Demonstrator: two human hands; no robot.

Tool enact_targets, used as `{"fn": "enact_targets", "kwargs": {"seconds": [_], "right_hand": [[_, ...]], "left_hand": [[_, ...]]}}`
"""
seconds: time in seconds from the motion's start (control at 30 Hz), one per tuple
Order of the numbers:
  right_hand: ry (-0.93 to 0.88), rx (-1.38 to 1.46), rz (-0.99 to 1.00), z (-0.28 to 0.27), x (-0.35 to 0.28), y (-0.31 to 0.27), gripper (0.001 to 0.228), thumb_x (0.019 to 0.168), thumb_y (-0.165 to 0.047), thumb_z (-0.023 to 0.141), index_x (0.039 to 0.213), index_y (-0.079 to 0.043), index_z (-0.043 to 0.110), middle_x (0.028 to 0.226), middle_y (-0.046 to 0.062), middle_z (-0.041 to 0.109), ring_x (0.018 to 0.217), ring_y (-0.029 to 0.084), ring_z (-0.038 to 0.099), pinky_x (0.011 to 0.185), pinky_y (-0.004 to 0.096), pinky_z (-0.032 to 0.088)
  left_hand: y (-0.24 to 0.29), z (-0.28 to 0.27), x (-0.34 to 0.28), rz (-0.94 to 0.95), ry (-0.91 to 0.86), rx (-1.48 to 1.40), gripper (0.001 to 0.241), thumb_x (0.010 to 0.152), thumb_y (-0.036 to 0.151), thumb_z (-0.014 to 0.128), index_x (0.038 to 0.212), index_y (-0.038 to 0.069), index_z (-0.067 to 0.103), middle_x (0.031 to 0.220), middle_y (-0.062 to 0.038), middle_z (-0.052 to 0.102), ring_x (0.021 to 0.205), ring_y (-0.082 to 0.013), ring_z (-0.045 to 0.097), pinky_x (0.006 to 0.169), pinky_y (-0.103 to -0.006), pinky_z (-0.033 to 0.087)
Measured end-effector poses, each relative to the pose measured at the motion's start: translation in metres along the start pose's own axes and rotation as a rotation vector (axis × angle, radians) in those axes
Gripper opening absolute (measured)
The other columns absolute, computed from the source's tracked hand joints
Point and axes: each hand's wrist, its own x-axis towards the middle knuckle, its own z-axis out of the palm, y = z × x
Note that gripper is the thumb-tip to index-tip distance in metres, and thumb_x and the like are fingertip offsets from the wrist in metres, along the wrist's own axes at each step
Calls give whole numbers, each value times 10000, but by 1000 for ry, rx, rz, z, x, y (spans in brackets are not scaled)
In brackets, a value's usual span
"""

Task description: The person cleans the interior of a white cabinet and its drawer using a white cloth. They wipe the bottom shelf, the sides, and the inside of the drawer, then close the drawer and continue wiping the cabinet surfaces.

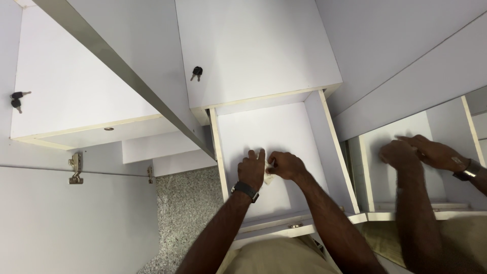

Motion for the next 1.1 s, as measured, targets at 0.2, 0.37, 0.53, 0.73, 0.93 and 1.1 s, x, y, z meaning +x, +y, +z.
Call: {"fn": "enact_targets", "kwargs": {"seconds": [0.2, 0.37, 0.53, 0.73, 0.93, 1.1], "right_hand": [[408, 222, -217, -20, -23, -13, 404, 803, -162, 846, 1179, -116, 707, 859, 74, 705, 781, 236, 687, 717, 384, 563], [774, 55, -530, -10, -13, -3, 278, 720, -48, 853, 981, -99, 772, 914, 47, 700, 860, 241, 655, 775, 392, 546], [567, -99, -473, 0, -5, -1, 143, 727, -79, 873, 821, -86, 766, 909, 51, 695, 885, 241, 659, 795, 397, 554], [83, 25, -374, -4, -12, -10, 310, 685, -236, 946, 836, -55, 744, 911, 64, 712, 886, 247, 695, 811, 393, 575], [90, 133, -470, 7, -5, -2, 186, 816, -248, 858, 903, -101, 785, 925, 38, 747, 879, 223, 722, 784, 383, 572], [368, -65, -638, -3, -19, -18, 203, 737, -150, 876, 894, -82, 766, 885, 57, 726, 881, 276, 676, 762, 391, 567]], "left_hand": [[-8, 4, 9, -22, 196, 8, 294, 846, 52, 726, 1136, 67, 682, 1166, -157, 595, 783, -252, 667, 677, -410, 560], [-5, -9, 7, -48, 320, -102, 179, 895, 117, 746, 1052, 48, 694, 1056, -122, 612, 815, -266, 646, 699, -430, 527], [-6, -3, 1, -91, 191, -60, 298, 807, 79, 762, 1091, 27, 685, 1014, -131, 623, 831, -289, 649, 662, -442, 536], [-10, 2, -1, 4, -58, -34, 220, 798, 120, 797, 1007, 109, 729, 1034, -121, 669, 950, -321, 672, 779, -446, 554], [-9, 6, -4, -113, -327, -79, 188, 879, 247, 792, 975, 93, 745, 1004, -114, 739, 984, -315, 707, 813, -452, 562], [-6, 14, -8, -94, -80, 105, 148, 807, 96, 768, 953, 106, 745, 1006, -105, 711, 1003, -302, 637, 869, -445, 464]]}}
